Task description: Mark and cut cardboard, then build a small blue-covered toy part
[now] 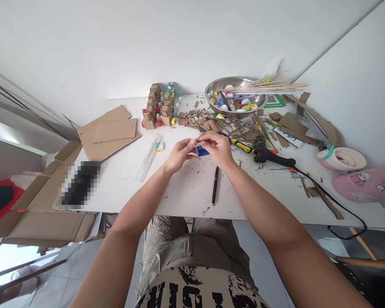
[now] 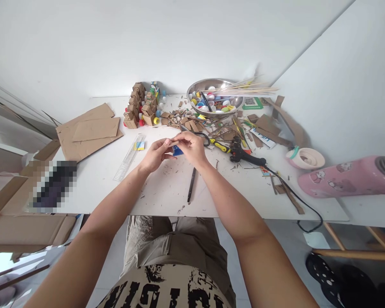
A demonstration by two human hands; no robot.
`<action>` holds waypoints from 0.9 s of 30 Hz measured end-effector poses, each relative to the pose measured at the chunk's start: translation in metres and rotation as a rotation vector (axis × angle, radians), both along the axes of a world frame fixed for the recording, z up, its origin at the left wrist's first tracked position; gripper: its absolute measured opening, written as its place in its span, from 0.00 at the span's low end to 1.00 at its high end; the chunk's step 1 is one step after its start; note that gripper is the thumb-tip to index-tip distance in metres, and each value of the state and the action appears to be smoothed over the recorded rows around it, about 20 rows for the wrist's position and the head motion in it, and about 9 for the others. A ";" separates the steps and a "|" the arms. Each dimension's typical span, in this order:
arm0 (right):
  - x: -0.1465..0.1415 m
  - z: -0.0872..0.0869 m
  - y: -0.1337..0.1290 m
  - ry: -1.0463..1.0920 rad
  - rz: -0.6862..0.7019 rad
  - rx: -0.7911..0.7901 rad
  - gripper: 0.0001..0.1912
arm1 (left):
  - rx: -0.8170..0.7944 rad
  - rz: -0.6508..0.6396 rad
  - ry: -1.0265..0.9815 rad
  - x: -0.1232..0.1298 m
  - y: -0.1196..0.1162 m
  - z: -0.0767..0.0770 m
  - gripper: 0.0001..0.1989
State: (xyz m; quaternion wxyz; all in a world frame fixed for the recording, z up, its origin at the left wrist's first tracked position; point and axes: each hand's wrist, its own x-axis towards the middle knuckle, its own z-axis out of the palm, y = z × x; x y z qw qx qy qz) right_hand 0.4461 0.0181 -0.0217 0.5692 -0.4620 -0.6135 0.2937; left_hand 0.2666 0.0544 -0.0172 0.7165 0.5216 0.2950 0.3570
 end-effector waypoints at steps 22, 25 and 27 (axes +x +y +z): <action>0.000 0.014 -0.004 -0.182 0.174 -0.184 0.32 | 0.258 0.167 0.053 -0.001 0.001 0.001 0.27; -0.001 0.018 -0.007 -0.168 0.217 -0.189 0.34 | 0.274 0.136 0.034 0.000 -0.001 0.000 0.28; -0.003 0.020 -0.008 -0.188 0.189 -0.144 0.35 | 0.290 0.128 0.009 0.001 -0.003 -0.001 0.28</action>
